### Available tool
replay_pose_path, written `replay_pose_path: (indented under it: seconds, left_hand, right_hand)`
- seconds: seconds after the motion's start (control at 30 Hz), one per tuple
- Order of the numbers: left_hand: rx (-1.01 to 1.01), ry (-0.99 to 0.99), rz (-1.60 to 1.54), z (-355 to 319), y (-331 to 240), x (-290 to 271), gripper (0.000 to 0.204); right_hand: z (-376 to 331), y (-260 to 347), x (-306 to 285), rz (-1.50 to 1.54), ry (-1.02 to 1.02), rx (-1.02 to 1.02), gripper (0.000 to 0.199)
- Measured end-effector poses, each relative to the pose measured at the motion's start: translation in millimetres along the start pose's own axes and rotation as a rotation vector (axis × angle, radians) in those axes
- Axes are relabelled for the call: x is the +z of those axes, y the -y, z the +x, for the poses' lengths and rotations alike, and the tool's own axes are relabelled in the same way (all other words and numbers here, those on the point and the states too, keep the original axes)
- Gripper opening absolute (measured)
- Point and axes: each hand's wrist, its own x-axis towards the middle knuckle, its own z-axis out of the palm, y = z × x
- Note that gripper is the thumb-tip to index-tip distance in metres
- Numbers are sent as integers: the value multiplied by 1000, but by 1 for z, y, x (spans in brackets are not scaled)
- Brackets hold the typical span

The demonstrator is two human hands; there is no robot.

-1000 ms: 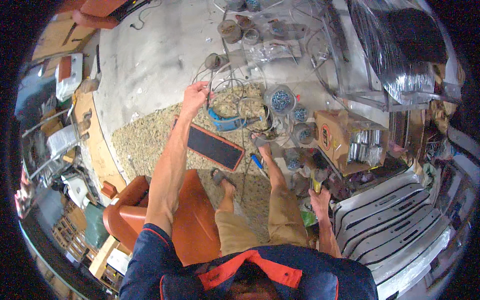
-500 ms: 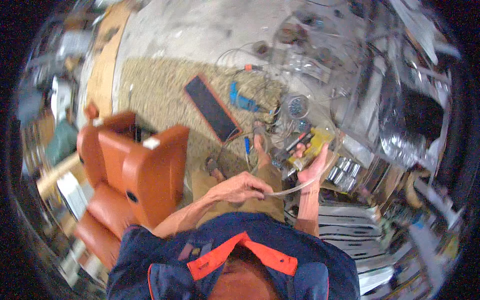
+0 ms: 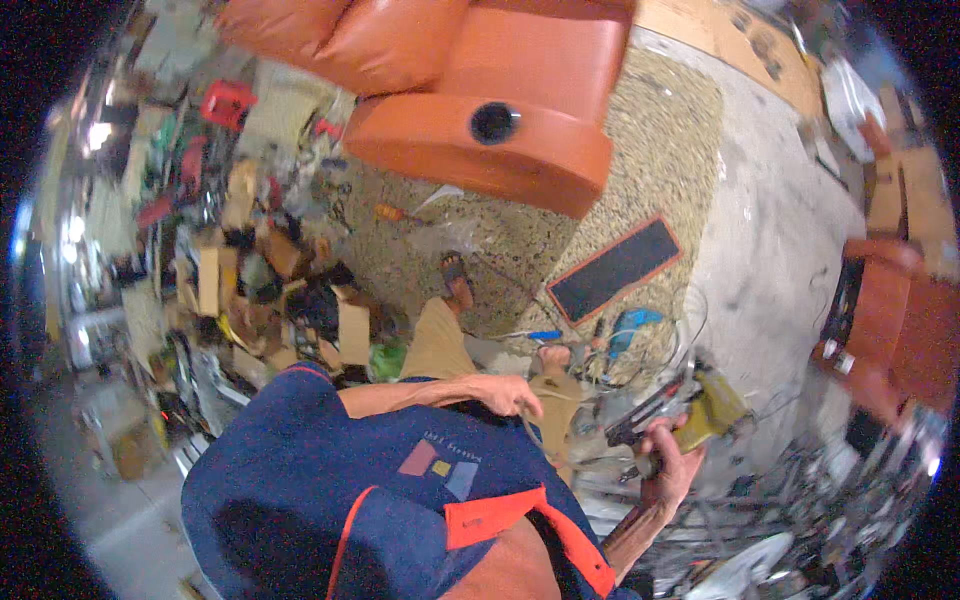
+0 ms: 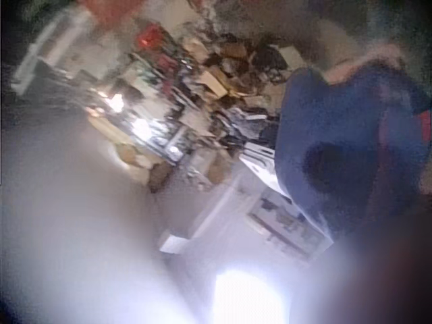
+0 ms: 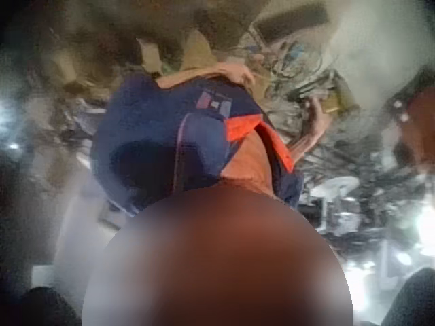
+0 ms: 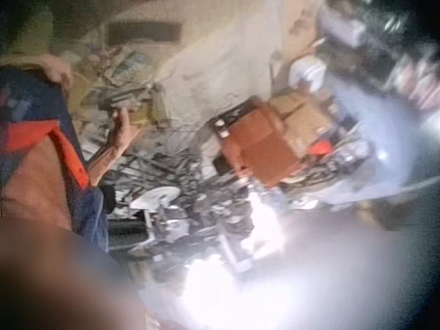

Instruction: The person assembles a reddish-brown wooden cabinet by driving screws into its side panel with a red cordless drill and later using a yellow nail gun. The person sits on the floor in a cluttered workshop, handling screws and fasteners while securing the cabinet's side.

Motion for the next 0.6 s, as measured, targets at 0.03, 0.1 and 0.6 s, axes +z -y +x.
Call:
replay_pose_path:
  seconds: [0.03, 0.1, 0.6]
  left_hand:
    - [13, -132, -163, -12, 9, -5, 36]
    - [53, -401, -484, -32, 20, -38, 42]
    - [882, -1368, -2127, -453, 152, -193, 14]
  right_hand:
    - [0, 7, 38, -109, 92, 41, 35]
    - [13, 26, 116, -647, 323, 86, 12]
    - [1, -35, 612, -1709, 1429, -23, 39]
